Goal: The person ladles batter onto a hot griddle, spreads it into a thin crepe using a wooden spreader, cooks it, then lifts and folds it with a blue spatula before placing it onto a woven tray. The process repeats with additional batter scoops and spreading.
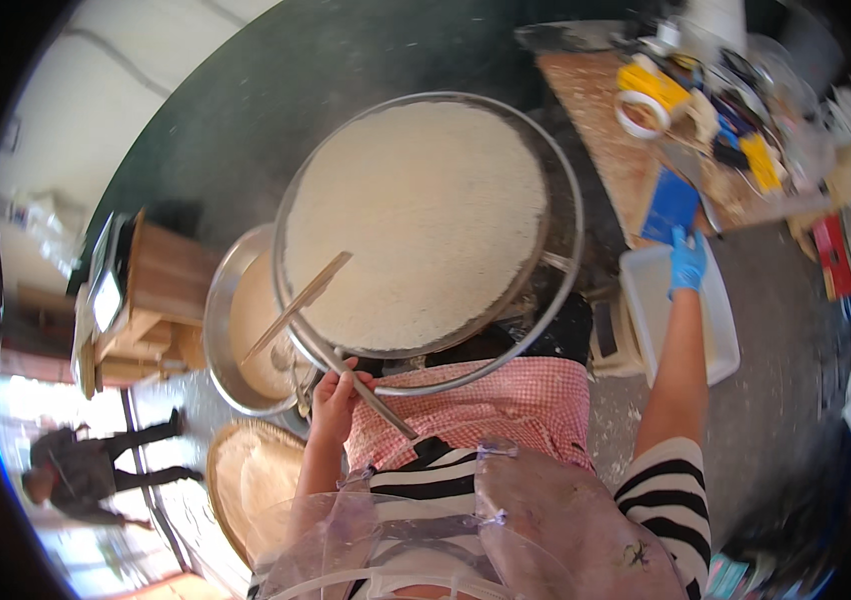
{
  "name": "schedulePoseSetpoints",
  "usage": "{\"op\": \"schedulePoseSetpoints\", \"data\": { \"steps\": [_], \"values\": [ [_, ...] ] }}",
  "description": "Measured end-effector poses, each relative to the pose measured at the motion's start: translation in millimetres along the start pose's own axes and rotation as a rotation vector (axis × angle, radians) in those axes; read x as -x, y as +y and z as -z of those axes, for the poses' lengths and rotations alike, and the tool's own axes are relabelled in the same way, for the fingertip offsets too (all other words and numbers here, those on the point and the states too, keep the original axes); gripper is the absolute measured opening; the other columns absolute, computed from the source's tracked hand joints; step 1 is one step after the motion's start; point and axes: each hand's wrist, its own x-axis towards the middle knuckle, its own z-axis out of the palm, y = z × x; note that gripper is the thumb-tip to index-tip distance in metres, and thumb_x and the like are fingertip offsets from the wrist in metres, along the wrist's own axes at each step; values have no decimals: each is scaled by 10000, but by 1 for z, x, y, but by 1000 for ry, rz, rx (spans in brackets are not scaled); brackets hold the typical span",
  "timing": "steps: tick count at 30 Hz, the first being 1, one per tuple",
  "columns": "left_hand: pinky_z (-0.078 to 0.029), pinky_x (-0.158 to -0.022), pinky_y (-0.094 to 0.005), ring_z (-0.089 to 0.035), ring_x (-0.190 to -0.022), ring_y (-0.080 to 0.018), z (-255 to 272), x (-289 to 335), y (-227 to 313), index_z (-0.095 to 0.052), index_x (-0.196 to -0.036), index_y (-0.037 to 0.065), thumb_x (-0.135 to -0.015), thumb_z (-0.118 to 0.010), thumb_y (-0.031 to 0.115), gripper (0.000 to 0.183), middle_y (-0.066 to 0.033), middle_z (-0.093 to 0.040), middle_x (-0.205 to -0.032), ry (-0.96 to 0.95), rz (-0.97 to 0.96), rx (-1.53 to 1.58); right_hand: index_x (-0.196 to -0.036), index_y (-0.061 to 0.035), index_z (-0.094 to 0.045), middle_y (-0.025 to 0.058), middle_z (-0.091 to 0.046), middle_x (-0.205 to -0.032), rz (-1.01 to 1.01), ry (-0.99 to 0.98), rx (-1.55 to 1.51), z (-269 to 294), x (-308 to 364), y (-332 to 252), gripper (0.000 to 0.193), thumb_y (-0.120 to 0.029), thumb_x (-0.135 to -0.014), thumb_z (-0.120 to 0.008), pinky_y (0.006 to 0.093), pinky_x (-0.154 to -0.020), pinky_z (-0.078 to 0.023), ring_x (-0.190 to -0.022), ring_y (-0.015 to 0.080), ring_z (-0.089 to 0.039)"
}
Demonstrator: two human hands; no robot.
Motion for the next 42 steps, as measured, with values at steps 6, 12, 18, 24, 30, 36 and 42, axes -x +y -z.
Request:
{"op": "schedulePoseSetpoints", "data": {
  "steps": [6,12,18,24,30,36,42],
  "values": [
    [-506,-798,-327,-617,-867,-217,4,20,-10,-456,-1093,-39,-867,-523,54,254,-153,-622,-922,84,-54,74,-1137,-63,-550,-10,-547,-823,-350,-219,-527,7,7,-17,392,-271,-815,-635,225,-543,-397,-634,77,-478],
    [-485,-695,-302,-583,-747,-181,8,31,-4,-478,-1129,-5,-914,-476,170,277,-75,-585,-845,-58,-290,295,-1258,-48,-446,24,-544,-1119,-393,-587,-972,18,124,-63,496,-341,-871,-549,303,-855,-406,-959,145,-515],
    [-271,-399,-218,-299,-418,-72,36,9,15,-501,-1091,46,-948,-332,398,416,24,-333,-548,-75,-140,257,-1144,34,-524,47,-570,-1047,-201,-973,-467,-38,214,-183,381,-207,-853,-572,253,-813,-426,-906,113,-533],
    [-272,-395,-207,-312,-420,-62,53,6,10,-524,-1049,36,-943,-355,403,417,31,-345,-537,-283,-106,247,-1116,72,-533,100,-625,-957,-387,-1395,-335,-105,287,-270,465,-281,-826,-618,232,-771,-460,-829,130,-590],
    [-279,-395,-209,-324,-422,-64,90,8,21,-537,-1003,-7,-952,-350,364,418,25,-361,-542,-103,3,19,-1142,72,-504,88,-601,-997,-256,-1750,-255,-110,332,-331,490,-306,-840,-576,238,-767,-455,-855,128,-562],
    [-255,-368,-204,-305,-394,-66,129,27,19,-512,-1003,-22,-951,-359,367,421,14,-354,-528,175,3,349,-1118,51,-525,111,-612,-995,-81,-1527,-237,-159,319,-390,415,-183,-786,-612,280,-787,-467,-865,175,-593],
    [-256,-364,-208,-320,-388,-72,155,32,7,-505,-1007,-28,-951,-359,366,423,5,-363,-520,239,-48,412,-1077,-13,-567,194,-611,-943,961,-1174,343,-308,314,-379,355,-76,-729,-593,349,-780,-478,-863,287,-605]
  ]
}}
